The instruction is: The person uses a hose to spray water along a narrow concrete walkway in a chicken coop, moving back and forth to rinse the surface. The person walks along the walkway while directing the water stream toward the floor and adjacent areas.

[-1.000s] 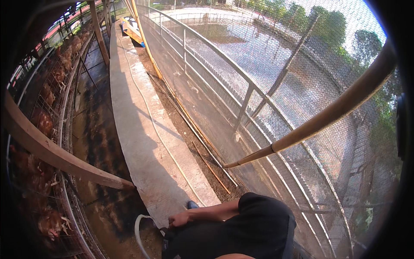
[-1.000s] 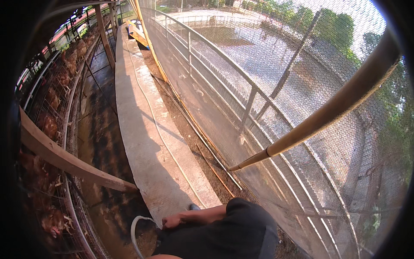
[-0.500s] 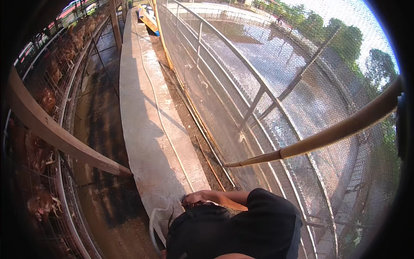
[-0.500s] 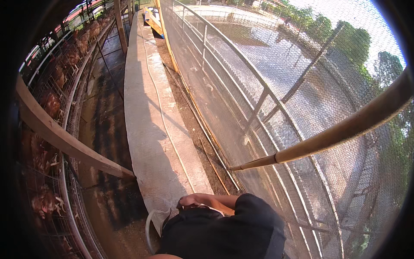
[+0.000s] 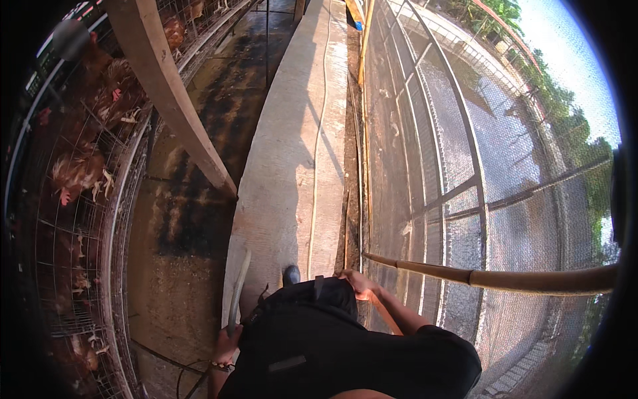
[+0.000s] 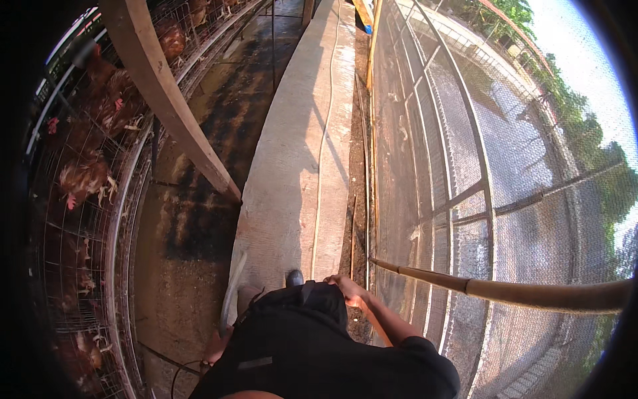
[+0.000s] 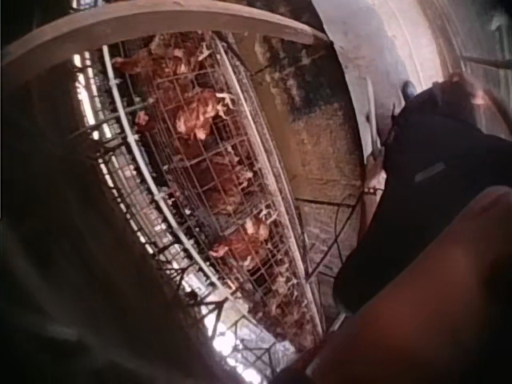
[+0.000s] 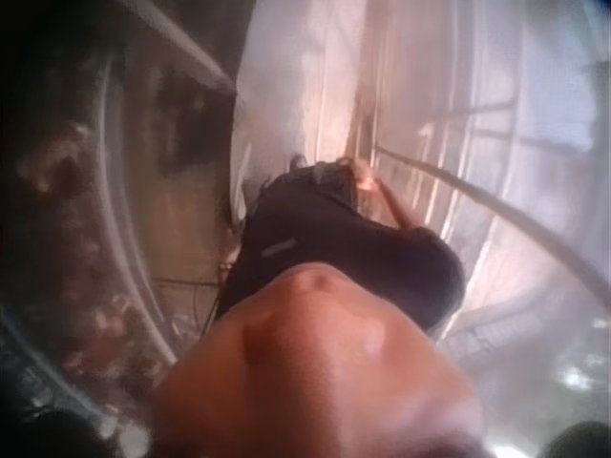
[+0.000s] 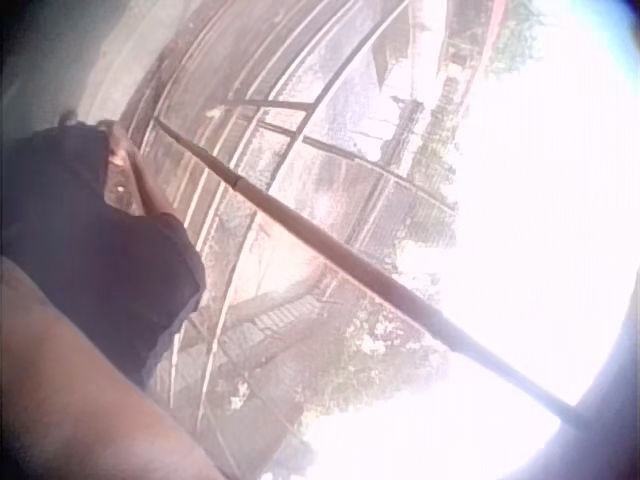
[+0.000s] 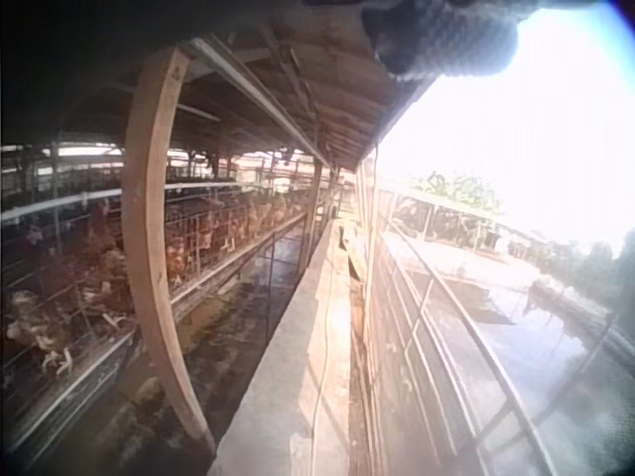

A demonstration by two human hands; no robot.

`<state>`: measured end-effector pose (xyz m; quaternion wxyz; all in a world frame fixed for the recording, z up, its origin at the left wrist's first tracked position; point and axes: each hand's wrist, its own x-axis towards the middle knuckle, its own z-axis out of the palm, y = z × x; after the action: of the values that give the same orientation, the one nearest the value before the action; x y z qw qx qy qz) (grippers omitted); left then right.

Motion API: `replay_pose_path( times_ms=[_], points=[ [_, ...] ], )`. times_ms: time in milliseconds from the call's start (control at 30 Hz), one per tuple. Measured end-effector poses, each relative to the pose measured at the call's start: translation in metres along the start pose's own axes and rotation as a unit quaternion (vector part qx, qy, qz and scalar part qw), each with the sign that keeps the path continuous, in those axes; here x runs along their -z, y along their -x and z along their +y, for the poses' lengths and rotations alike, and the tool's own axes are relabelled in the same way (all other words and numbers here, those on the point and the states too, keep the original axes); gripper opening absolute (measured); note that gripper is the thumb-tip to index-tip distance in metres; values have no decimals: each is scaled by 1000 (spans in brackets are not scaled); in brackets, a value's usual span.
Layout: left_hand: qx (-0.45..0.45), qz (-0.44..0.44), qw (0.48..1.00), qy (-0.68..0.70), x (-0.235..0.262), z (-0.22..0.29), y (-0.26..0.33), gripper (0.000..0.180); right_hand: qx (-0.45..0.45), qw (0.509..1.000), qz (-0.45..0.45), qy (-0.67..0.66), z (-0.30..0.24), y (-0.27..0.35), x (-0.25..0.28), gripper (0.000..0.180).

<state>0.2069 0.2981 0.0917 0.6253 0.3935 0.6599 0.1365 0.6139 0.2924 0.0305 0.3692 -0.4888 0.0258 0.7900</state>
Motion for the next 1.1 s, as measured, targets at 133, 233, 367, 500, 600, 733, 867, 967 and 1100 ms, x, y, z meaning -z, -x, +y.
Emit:
replay_pose_path(
  times_ms=[133,233,367,500,600,733,867,967,1100],
  points=[
    [-12,27,1000,-7,0,-6,-16,25,68,976,192,79,6,-60,-1,18],
    [-33,64,996,-59,5,-17,-27,30,268,894,271,236,0,-93,-1,26],
    [-123,79,984,-103,1,-28,-48,34,328,768,320,447,13,-110,8,35],
    [-47,38,997,-45,10,-36,-50,33,307,772,188,524,18,-106,37,32],
    [11,-61,998,-26,23,-40,-39,30,194,865,168,432,31,-79,65,27],
    [34,-102,994,-33,24,-40,-22,29,-107,977,115,145,58,-25,95,19],
    [3,-84,993,81,11,-44,-23,22,-91,986,31,-139,87,19,89,16],
    [52,-10,990,128,12,-55,-32,22,-47,976,78,-196,94,39,66,16],
    [48,173,973,145,18,-77,-57,27,-38,971,143,-188,94,37,49,16]
  ],
)
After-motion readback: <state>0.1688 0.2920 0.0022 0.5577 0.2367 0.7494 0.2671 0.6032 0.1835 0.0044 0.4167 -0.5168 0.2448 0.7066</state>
